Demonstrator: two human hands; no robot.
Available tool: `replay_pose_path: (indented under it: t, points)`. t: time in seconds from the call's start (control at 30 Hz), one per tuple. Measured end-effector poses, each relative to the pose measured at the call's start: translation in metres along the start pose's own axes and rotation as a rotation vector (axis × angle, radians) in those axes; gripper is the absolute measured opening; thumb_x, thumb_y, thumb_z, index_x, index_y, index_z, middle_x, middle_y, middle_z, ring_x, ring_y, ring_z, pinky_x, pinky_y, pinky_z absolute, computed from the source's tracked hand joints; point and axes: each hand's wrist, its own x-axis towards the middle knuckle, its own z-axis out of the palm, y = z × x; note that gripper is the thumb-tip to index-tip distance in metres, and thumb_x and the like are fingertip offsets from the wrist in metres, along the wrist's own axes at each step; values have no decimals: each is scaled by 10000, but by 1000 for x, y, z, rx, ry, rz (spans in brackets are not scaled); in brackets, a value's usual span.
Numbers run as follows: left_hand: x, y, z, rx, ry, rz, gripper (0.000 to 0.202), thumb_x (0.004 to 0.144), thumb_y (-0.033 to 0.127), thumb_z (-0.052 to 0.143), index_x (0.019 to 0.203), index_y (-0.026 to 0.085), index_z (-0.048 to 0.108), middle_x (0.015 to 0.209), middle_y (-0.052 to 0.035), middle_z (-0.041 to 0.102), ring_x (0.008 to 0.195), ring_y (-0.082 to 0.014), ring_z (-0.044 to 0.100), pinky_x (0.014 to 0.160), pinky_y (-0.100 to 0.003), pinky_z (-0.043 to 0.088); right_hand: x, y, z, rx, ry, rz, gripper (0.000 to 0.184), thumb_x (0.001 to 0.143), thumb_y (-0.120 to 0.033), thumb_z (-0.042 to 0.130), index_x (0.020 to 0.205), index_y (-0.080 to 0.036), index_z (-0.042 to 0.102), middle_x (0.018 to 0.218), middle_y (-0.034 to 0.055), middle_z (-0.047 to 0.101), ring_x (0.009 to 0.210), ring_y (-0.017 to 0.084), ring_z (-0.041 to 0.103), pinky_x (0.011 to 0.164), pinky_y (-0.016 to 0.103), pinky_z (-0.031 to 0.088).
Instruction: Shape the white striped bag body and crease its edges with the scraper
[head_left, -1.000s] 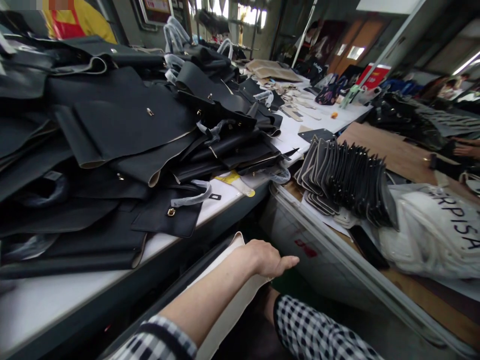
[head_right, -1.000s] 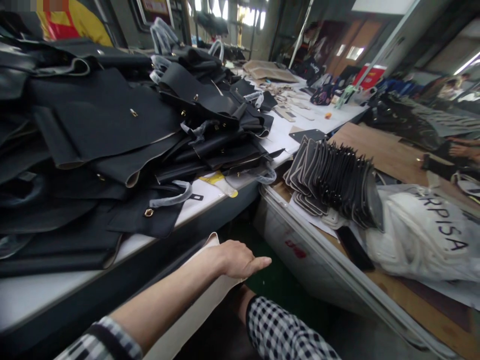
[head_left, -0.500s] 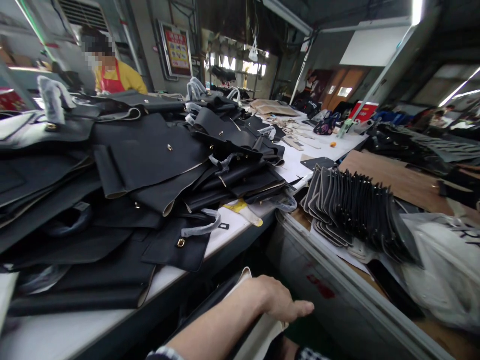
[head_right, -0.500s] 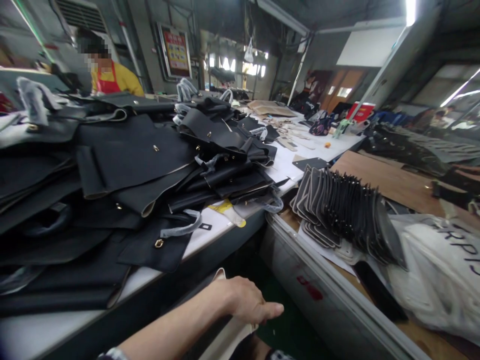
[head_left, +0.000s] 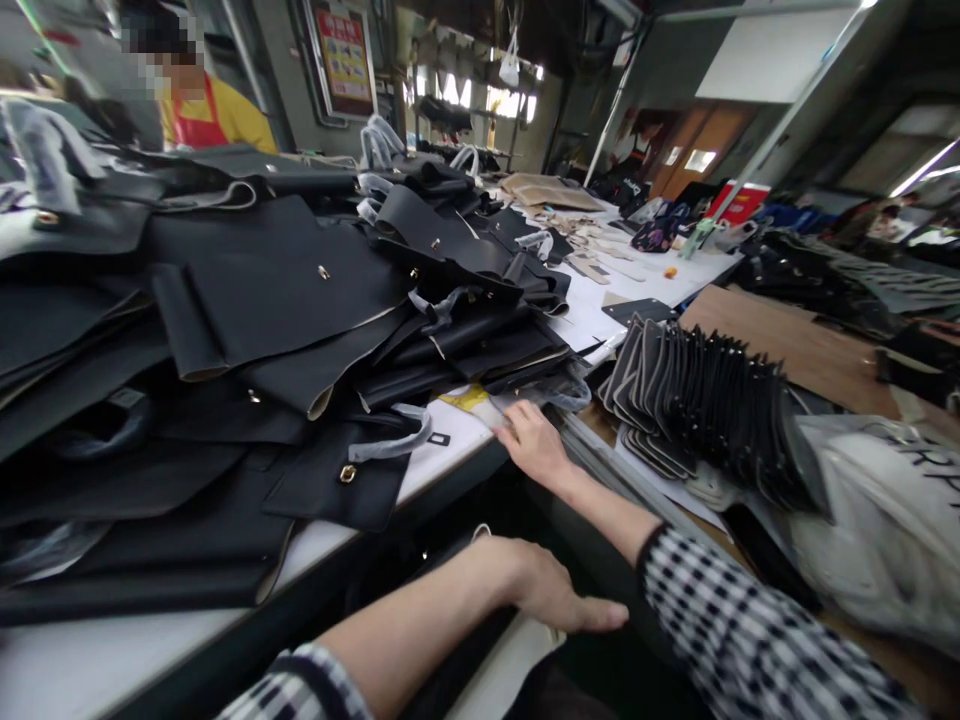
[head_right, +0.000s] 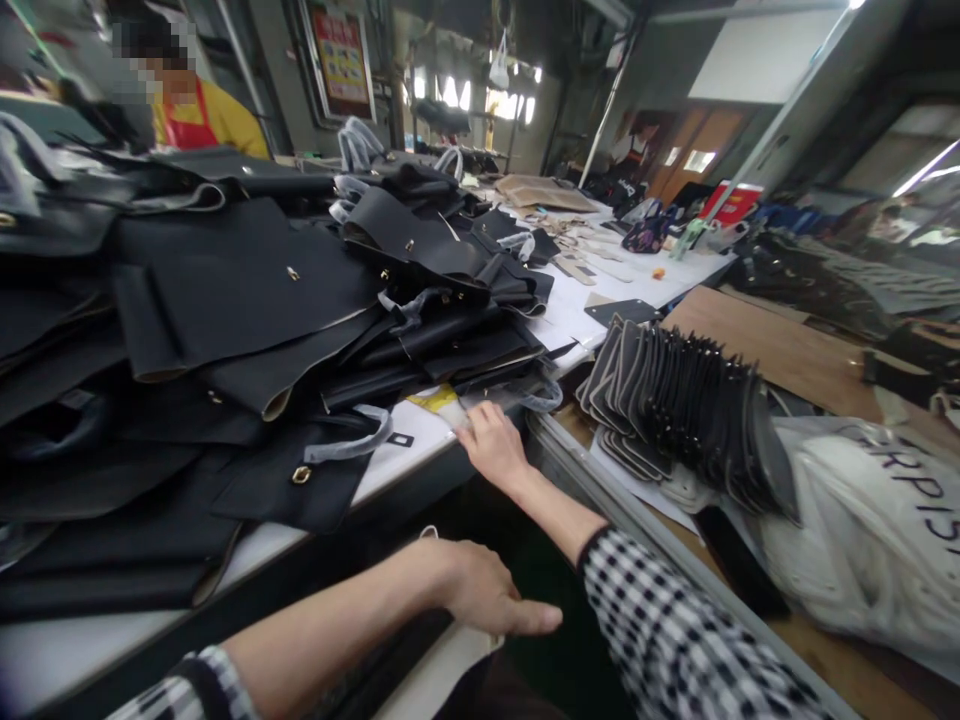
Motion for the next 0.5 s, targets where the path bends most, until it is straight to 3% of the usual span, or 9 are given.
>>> replay_pose_path:
  t: [0.13,0.23,0.3,0.4,0.5]
  points:
    - [1,0,-4,-43,-39,-6,1042,777,878,224,1342,71,564,1345,-224,565,1328,-391,448,1113,-511,331,43,-8,15,-71,-183,17,259,915,-311,595,1091,-121,582,1222,190,531,1174,329,456,978,459,444]
    - [5,0,-6,-73,-63,-25,1067,742,911,234,1351,97,558,1374,-207,546,1340,-385,434,1118,-507,321,41,-6,8,-32,-261,42,200,909,-182,527,1090,-117,581,1237,189,517,1192,317,440,1020,452,404]
    - [6,0,-7,-75,-77,-35,1072,716,937,207,1308,137,606,1365,-182,565,1325,-380,452,1108,-505,333,21,1,-5,24,-282,86,224,880,-114,505,1090,-136,580,1253,166,511,1226,300,417,1059,438,363]
    - [5,0,-8,-63,-98,-22,1048,715,941,164,1199,171,684,1314,-157,611,1267,-373,510,1079,-503,365,-34,13,-23,131,-285,261,263,894,-96,446,1133,-137,548,1246,151,512,1220,278,427,1066,443,350]
    - [5,-2,-7,-83,-89,8,971,761,905,196,1140,172,709,1219,-137,671,1156,-337,596,1041,-463,411,-105,16,-28,303,-412,529,233,987,-165,355,1095,-116,556,1010,100,597,945,221,581,884,416,488]
